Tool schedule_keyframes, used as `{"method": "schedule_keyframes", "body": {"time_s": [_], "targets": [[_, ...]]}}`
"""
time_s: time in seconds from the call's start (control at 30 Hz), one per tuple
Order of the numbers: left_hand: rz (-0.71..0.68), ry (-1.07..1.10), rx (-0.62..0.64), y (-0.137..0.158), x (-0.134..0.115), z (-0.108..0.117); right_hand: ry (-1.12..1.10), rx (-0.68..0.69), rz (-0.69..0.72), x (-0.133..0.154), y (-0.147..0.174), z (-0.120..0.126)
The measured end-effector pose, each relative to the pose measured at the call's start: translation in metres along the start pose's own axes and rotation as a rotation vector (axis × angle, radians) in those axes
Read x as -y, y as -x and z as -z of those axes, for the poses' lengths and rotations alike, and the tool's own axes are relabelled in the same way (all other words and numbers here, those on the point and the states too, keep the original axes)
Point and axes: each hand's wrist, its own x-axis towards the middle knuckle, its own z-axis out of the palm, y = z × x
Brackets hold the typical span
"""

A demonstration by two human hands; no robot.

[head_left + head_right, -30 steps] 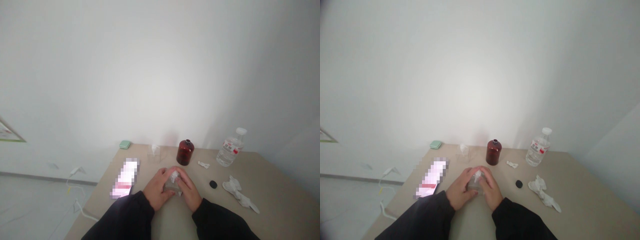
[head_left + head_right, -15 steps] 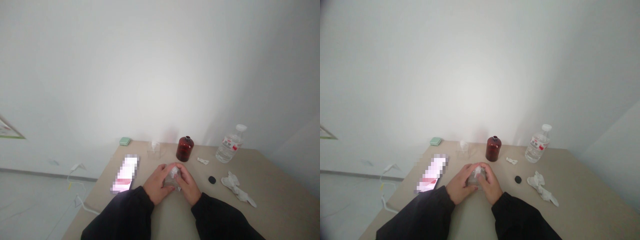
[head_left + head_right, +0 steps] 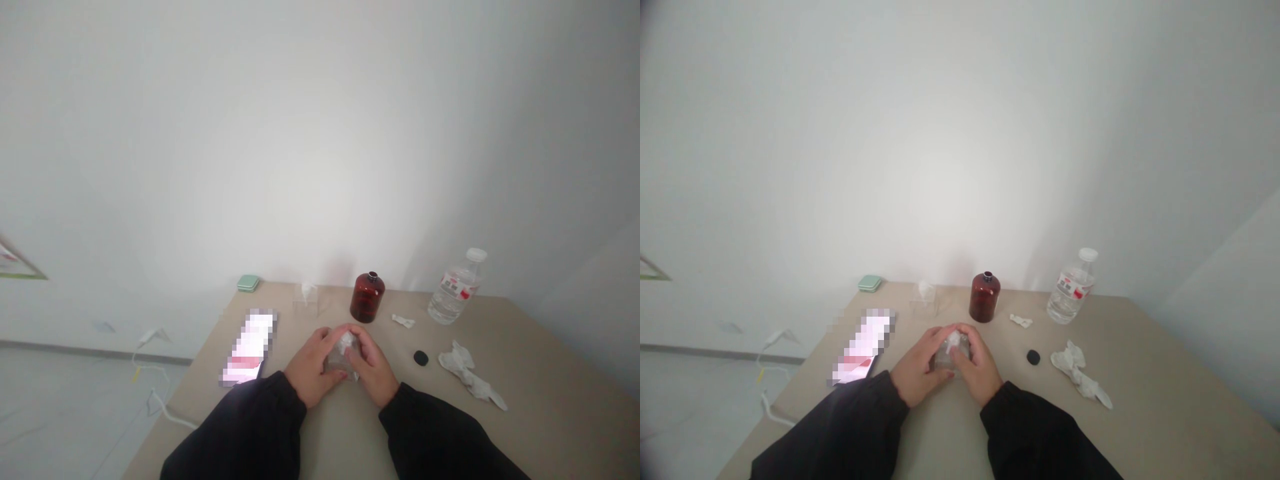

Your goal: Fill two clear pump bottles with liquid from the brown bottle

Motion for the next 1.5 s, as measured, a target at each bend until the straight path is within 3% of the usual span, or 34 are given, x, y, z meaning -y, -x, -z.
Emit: {"method": "schedule_keyframes", "body": {"time_s": [0.13,0.33,0.57,0.8,1.03,1.27,1.5], "targets": [[-0.014,0.000,-0.004,0.0008,0.0033,-0.0012,0.069,-0.007,0.052,0.0025,-0.0018,0.0016],[-0.015,0.003,-0.001,0.0007,0.0017,-0.0003,0.018,0.002,-0.025,-0.0008,0.0014,-0.0004],[-0.030,-0.004,-0.001,0.0013,0.0040,-0.0019,0.086,0.025,0.068,0.0052,-0.0002,0.0041],[-0.009,-0.017,-0.001,0.0013,0.0032,-0.0019,0.028,-0.009,-0.033,0.0013,0.0019,-0.0003],[-0.029,0.005,-0.004,0.0017,0.0066,-0.0028,0.086,0.008,0.063,0.0053,-0.0006,0.0030],[-0.009,-0.008,0.009,0.0009,0.0023,-0.0015,0.030,-0.016,-0.052,0.0050,0.0034,-0.0005],[-0.027,0.002,0.009,0.0013,0.0041,-0.0016,0.073,0.022,0.047,0.0052,0.0010,0.0064]]}}
